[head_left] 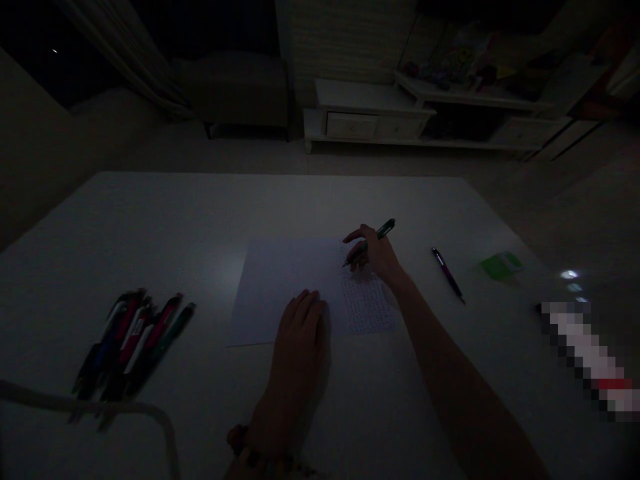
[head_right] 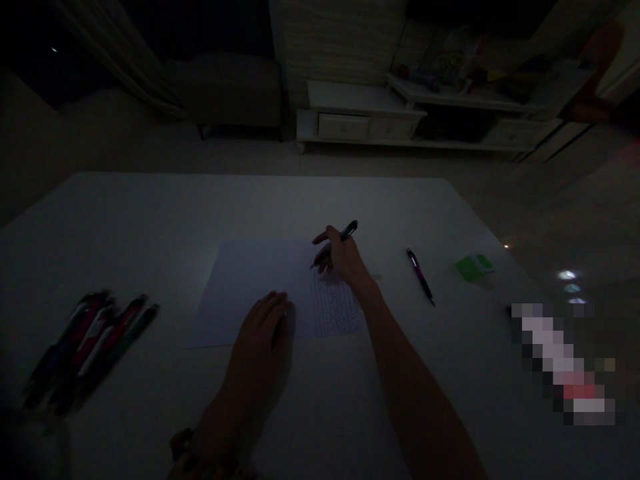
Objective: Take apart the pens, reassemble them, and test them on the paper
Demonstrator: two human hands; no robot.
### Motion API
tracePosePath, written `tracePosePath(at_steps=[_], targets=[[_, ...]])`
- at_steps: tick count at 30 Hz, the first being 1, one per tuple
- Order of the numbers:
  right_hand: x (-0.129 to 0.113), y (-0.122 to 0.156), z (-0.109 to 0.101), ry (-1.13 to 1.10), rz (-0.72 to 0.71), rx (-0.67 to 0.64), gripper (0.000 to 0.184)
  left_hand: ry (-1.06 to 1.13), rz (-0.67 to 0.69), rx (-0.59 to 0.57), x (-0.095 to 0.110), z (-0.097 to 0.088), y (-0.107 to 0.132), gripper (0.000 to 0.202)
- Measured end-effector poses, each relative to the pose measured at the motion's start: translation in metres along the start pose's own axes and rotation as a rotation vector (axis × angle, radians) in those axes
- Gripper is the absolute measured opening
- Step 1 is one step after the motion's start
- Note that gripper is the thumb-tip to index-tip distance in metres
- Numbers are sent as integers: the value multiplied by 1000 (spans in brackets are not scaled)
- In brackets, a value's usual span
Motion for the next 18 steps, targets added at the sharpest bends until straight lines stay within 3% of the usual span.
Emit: tracePosePath(at_steps=[4, 11, 15, 18], targets=[[1, 2, -5, 65, 6, 7, 48, 3, -5, -4, -1, 0, -1, 28], [9, 0, 1, 84, -89, -75, 28, 15, 4, 16, 0, 0, -1, 28], [24, 2, 6, 194, -106, 97, 33, 11, -17, 0, 0, 0, -1, 27], [30, 4, 8, 258, -144, 178, 24, 5, -14, -8, 0, 0, -1, 28]])
Point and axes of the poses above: each hand's wrist, its own y-axis away from the middle knuckle, its own z-axis out of the palm, x = y × z, the point moved 2 cm from there along -y, towards the middle knuckle, and after that the axes turned 3 degrees about -z, right-handed, at the moved point
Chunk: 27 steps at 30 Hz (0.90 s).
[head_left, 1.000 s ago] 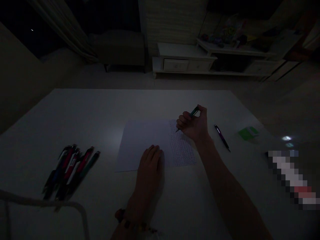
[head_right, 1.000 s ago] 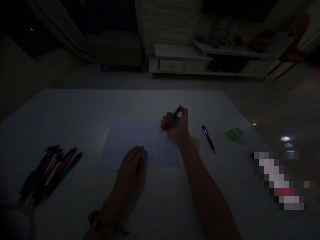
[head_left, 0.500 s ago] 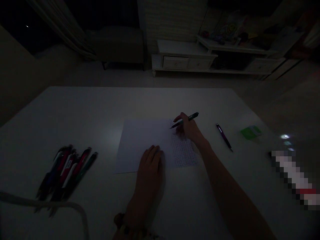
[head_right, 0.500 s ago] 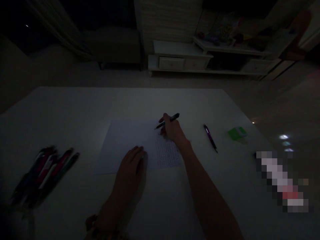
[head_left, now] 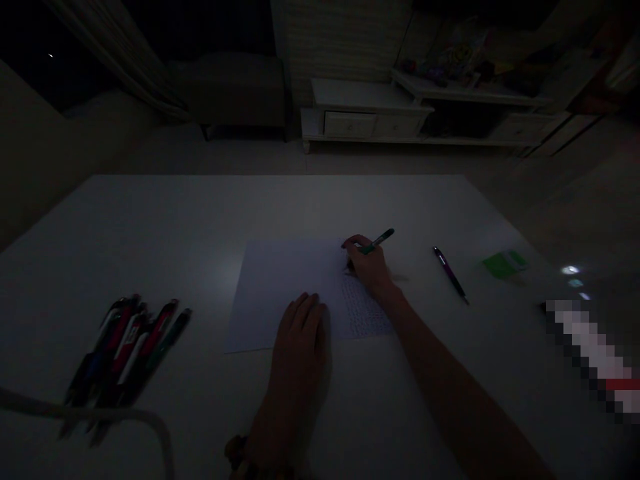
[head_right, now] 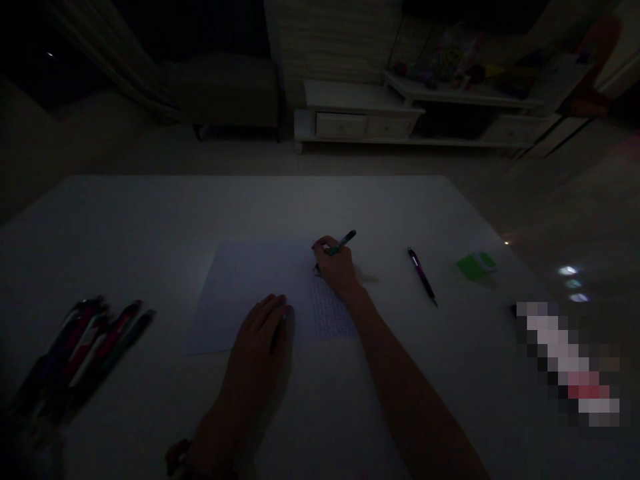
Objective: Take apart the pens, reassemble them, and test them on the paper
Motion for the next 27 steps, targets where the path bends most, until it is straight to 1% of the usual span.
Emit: tracePosePath(at_steps=[4, 9, 16, 22, 27], targets=[[1, 0, 0, 72, -45, 52, 17, -5, 18, 2, 0, 0, 0, 29], [-1, -1, 1, 105, -41, 75, 21, -18, 10, -6, 2, -1, -1, 29], [-4, 1, 1, 180, -46, 98, 22, -21, -5, -31, 3, -2, 0, 28], [-5, 1, 2, 199, -43, 53, 22, -10, -7, -25, 3, -2, -1, 28], [-5, 0, 1, 218, -50, 60, 21, -4, -7, -22, 2, -1, 0, 29]])
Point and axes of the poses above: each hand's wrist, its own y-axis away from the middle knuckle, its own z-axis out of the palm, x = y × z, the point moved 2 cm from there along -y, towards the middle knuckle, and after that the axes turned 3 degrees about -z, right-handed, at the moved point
